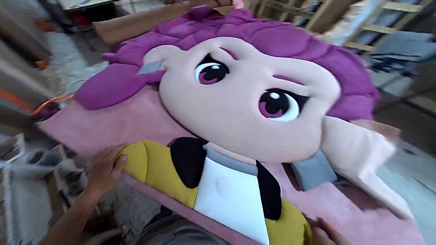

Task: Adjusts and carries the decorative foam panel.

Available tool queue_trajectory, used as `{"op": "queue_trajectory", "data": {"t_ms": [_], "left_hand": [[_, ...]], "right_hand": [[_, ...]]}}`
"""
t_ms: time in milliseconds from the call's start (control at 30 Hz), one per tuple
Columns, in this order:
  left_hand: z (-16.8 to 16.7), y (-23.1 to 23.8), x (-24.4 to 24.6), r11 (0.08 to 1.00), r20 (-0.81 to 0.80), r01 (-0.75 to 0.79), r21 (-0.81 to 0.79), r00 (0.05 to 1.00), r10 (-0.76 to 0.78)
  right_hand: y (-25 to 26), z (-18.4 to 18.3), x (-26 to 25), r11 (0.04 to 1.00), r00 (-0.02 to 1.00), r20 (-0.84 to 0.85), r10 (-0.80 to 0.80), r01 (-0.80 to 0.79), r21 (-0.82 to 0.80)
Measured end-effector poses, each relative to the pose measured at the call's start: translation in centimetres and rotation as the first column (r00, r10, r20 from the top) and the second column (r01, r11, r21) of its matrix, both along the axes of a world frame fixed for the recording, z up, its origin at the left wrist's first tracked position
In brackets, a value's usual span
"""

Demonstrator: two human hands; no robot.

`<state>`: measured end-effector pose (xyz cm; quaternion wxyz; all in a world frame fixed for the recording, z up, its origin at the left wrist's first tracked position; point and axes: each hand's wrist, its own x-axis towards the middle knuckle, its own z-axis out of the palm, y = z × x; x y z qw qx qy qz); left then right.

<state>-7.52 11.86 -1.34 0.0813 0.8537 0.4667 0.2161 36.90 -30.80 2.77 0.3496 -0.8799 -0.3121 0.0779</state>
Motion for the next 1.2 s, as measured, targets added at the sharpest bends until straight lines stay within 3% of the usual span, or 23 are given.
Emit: {"op": "queue_trajectory", "data": {"t_ms": [100, 233, 367, 567, 633, 700, 833, 900, 967, 1000, 1067, 1133, 1200], "left_hand": [[-1.1, 2.5, -0.5, 0.987, 0.057, 0.107, 0.119, 0.992, -0.115], [-0.4, 1.7, 0.3, 0.996, 0.046, 0.075, 0.039, 0.996, -0.076], [-1.4, 1.6, 0.7, 0.998, 0.134, -0.038, 0.059, 0.991, 0.030], [-3.0, 2.3, -0.7, 0.974, 0.323, -0.040, 0.225, 0.946, -0.035], [-3.2, 2.2, -1.2, 0.971, 0.320, -0.020, 0.240, 0.945, -0.060], [-2.4, 2.3, -1.1, 0.979, 0.270, 0.032, 0.200, 0.959, -0.087], [2.9, -0.1, 1.6, 0.992, 0.136, 0.124, -0.024, 0.984, -0.119], [6.5, -1.8, 6.0, 0.954, 0.081, 0.291, -0.069, 0.955, -0.285], [9.2, -4.6, 11.5, 0.847, 0.035, 0.519, -0.115, 0.855, -0.518], [9.1, -6.3, 14.0, 0.792, 0.002, 0.602, -0.101, 0.797, -0.604], [5.7, -9.2, 16.6, 0.692, -0.083, 0.718, -0.077, 0.687, -0.722], [3.0, -9.8, 17.2, 0.672, -0.165, 0.738, -0.065, 0.656, -0.736], [2.8, -9.6, 17.3, 0.671, -0.195, 0.732, -0.118, 0.646, -0.738]], "right_hand": [[3.0, -0.6, -5.5, 0.950, 0.968, 0.174, -0.180, 0.217, -0.226], [4.2, -1.1, -6.8, 0.828, 0.858, 0.253, -0.448, 0.505, -0.245], [3.9, -2.4, -8.0, 0.826, 0.816, 0.277, -0.508, 0.552, -0.110], [1.9, -5.5, -8.6, 0.855, 0.702, 0.491, -0.516, 0.452, 0.253], [1.5, -5.7, -8.6, 0.876, 0.716, 0.508, -0.479, 0.425, 0.226], [1.8, -4.6, -8.7, 0.903, 0.789, 0.461, -0.406, 0.423, 0.072], [4.8, 2.3, -9.0, 0.880, 0.916, 0.231, -0.328, 0.385, -0.278], [9.0, 5.5, -9.5, 0.902, 0.946, 0.228, -0.231, 0.296, -0.314], [13.6, 5.7, -10.8, 0.943, 0.956, 0.283, -0.071, 0.157, -0.293], [15.3, 4.7, -11.9, 0.949, 0.955, 0.298, 0.010, 0.084, -0.303], [16.7, 0.7, -14.2, 0.943, 0.939, 0.318, 0.128, -0.017, -0.331], [16.8, -1.3, -14.5, 0.948, 0.920, 0.355, 0.169, -0.052, -0.314], [16.7, -1.7, -14.1, 0.955, 0.909, 0.376, 0.179, -0.070, -0.287]]}}
